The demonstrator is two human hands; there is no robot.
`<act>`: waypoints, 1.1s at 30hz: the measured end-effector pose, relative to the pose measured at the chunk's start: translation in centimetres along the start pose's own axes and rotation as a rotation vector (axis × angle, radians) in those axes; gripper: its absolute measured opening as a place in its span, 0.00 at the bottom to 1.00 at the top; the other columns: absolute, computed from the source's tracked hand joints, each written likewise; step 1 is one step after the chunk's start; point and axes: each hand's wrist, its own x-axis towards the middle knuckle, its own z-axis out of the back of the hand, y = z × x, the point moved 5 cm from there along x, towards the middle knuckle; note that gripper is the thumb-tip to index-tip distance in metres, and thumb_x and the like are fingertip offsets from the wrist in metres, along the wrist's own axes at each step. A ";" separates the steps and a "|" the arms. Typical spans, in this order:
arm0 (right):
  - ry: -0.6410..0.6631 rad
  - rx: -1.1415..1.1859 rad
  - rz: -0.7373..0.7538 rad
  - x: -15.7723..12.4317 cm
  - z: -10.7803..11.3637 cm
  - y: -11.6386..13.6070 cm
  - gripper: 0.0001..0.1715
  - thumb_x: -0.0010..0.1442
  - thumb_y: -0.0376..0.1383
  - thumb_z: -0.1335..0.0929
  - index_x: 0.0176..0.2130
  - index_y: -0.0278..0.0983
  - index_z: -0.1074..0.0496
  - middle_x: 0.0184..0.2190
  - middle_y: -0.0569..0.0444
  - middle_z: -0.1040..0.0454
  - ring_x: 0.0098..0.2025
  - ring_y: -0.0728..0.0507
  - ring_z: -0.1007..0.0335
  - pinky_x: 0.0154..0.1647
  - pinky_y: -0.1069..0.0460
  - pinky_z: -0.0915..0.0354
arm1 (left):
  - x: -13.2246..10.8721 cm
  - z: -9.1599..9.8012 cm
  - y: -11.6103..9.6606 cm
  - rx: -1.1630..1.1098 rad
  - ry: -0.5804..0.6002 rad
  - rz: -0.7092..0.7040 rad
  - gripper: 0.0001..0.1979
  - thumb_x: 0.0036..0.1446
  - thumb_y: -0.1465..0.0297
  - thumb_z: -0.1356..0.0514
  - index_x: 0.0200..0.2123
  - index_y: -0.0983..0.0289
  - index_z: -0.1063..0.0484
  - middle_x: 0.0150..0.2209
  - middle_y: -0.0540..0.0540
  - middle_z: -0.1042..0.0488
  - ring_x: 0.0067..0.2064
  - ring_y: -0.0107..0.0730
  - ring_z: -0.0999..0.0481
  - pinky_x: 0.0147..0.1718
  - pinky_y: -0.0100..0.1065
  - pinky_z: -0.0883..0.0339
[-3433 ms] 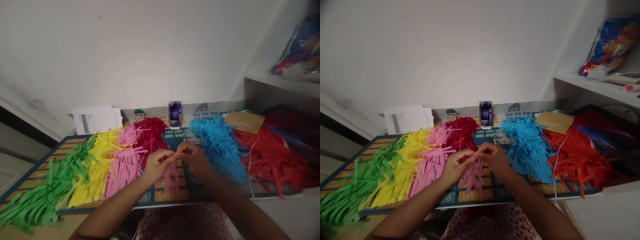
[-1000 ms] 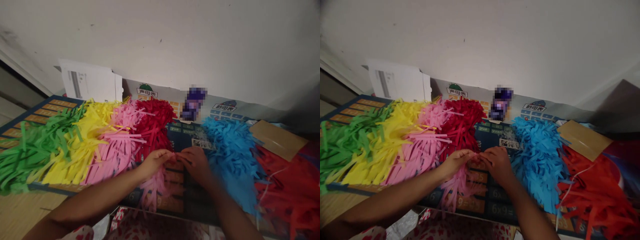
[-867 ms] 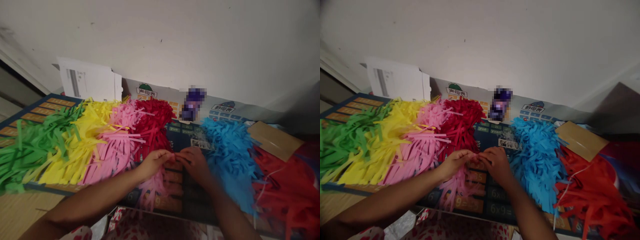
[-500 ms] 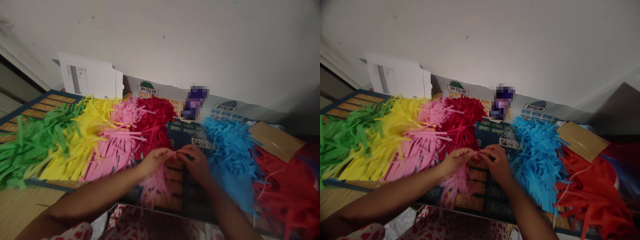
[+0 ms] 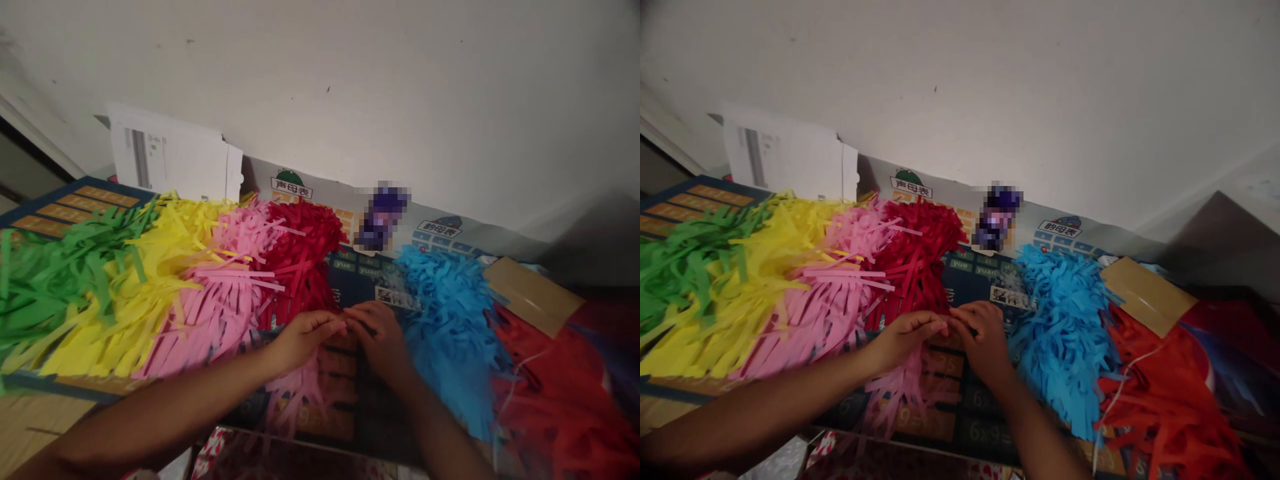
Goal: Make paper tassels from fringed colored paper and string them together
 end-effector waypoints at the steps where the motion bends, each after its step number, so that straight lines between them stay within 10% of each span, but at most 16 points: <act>1: 0.009 0.003 -0.003 0.0 0.0 -0.1 0.11 0.66 0.41 0.34 0.39 0.43 0.22 0.36 0.52 0.22 0.41 0.41 0.29 0.45 0.44 0.39 | 0.0 0.0 -0.1 0.016 0.000 -0.007 0.16 0.58 0.57 0.41 0.31 0.64 0.23 0.34 0.55 0.22 0.38 0.34 0.26 0.40 0.31 0.36; 33: 0.101 0.286 -0.153 -0.3 0.1 0.4 0.10 0.63 0.39 0.33 0.41 0.43 0.21 0.38 0.54 0.21 0.40 0.44 0.25 0.42 0.51 0.30 | -0.6 0.7 -2.1 0.385 -0.110 -0.225 0.10 0.62 0.67 0.44 0.39 0.65 0.24 0.33 0.53 0.21 0.33 0.27 0.23 0.32 0.25 0.33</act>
